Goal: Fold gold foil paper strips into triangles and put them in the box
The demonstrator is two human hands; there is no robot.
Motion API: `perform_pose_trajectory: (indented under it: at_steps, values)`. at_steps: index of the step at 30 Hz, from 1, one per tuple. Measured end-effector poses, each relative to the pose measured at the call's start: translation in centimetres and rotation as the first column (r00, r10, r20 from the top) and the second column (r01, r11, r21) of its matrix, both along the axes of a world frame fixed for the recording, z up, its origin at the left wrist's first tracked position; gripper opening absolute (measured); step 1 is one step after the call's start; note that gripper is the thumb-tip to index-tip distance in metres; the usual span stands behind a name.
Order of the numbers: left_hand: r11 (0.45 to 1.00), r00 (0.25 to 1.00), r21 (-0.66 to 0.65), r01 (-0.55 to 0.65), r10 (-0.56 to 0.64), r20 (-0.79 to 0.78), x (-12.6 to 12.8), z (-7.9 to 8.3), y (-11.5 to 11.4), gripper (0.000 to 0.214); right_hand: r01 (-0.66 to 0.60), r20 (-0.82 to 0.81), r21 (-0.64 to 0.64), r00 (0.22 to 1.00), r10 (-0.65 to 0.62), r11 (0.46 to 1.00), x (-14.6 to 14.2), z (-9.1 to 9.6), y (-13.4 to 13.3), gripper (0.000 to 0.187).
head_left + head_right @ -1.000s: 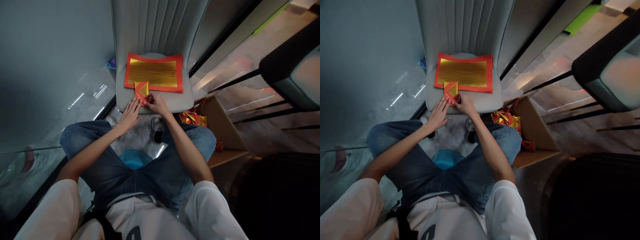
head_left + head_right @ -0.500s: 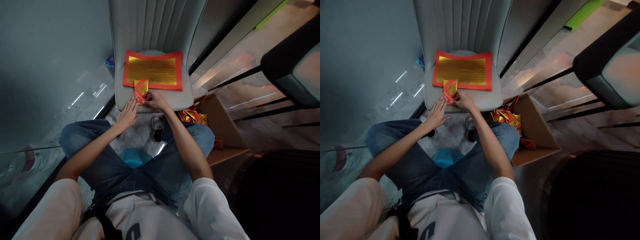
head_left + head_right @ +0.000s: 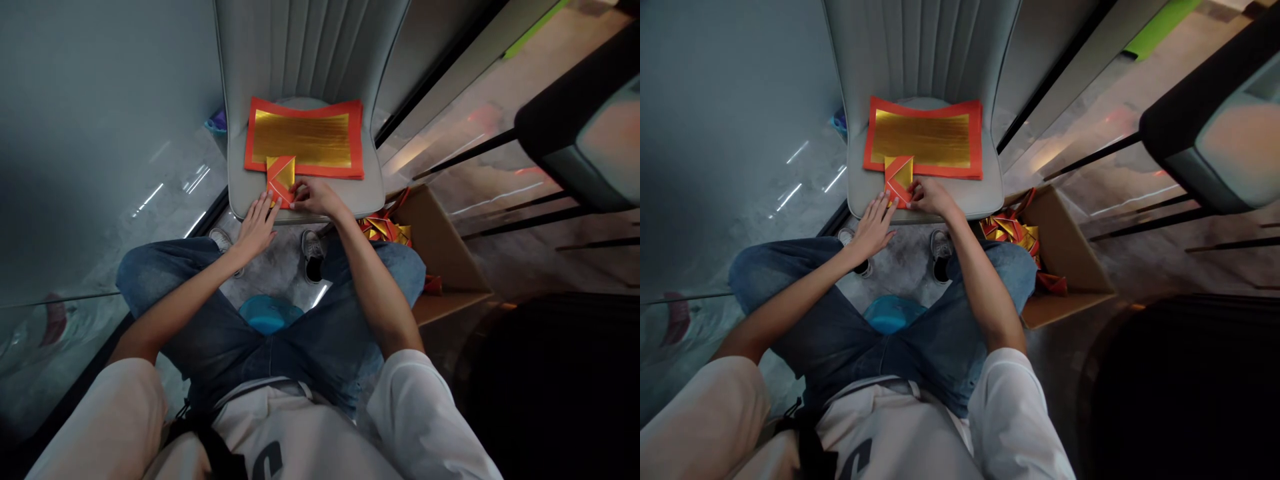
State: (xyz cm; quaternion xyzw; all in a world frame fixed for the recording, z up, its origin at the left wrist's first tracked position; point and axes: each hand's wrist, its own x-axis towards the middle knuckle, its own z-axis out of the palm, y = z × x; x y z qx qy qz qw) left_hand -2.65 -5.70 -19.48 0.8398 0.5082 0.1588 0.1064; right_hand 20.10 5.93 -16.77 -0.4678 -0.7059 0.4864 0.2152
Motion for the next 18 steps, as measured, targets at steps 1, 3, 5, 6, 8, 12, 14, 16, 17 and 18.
perform_pose_trajectory:
  at_steps: [1, 3, 5, 6, 8, 12, 14, 16, 17, 18]
  values:
    - [1.0, 1.0, -0.001, -0.001, 0.001, -0.006, 0.0, 0.1, 0.0, 0.085, -0.001, 0.002, -0.003, 1.0, 0.001, 1.0, 0.0, -0.1, 0.0, 0.039]
    - [1.0, 1.0, -0.002, -0.001, 0.001, -0.01, 0.0, 0.2, -0.1, 0.085, -0.008, 0.021, -0.003, 1.0, 0.009, 1.0, -0.2, -0.1, 0.0, 0.039]
    - [1.0, 1.0, -0.002, -0.001, 0.001, -0.005, 0.1, 0.3, -0.1, 0.085, -0.005, 0.054, 0.016, 0.999, 0.005, 1.0, -0.4, -0.1, -0.1, 0.038]
    - [1.0, 1.0, 0.0, -0.002, 0.002, -0.002, 0.1, 0.3, -0.1, 0.085, 0.002, 0.071, 0.036, 0.997, -0.004, 0.999, -0.4, 0.0, -0.2, 0.037]
    - [1.0, 1.0, 0.006, -0.007, 0.007, 0.005, 0.2, 0.1, 0.0, 0.085, 0.018, 0.099, 0.095, 0.995, -0.027, 0.995, -0.4, 0.2, -0.4, 0.037]
    - [1.0, 1.0, 0.008, -0.022, 0.022, -0.005, 0.5, -0.1, 0.1, 0.086, 0.005, 0.134, 0.183, 0.99, -0.03, 0.983, -0.2, 0.5, -0.9, 0.039]
    - [1.0, 0.999, -0.003, -0.03, 0.03, -0.036, 0.6, 0.1, 0.1, 0.087, 0.001, 0.135, 0.184, 0.99, -0.027, 0.983, 0.0, 0.4, -1.0, 0.041]
    - [0.999, 0.996, -0.016, -0.041, 0.04, -0.081, 0.8, 0.5, 0.0, 0.086, 0.007, 0.127, 0.173, 0.991, -0.029, 0.985, 0.0, 0.3, -1.0, 0.042]
    - [0.999, 0.994, -0.021, -0.049, 0.046, -0.103, 0.8, 0.7, -0.1, 0.086, 0.01, 0.124, 0.169, 0.992, -0.032, 0.986, 0.0, 0.2, -1.0, 0.042]
    - [0.998, 0.991, -0.025, -0.056, 0.053, -0.121, 0.9, 0.9, -0.2, 0.085, 0.014, 0.125, 0.168, 0.992, -0.035, 0.986, -0.1, 0.2, -1.1, 0.041]
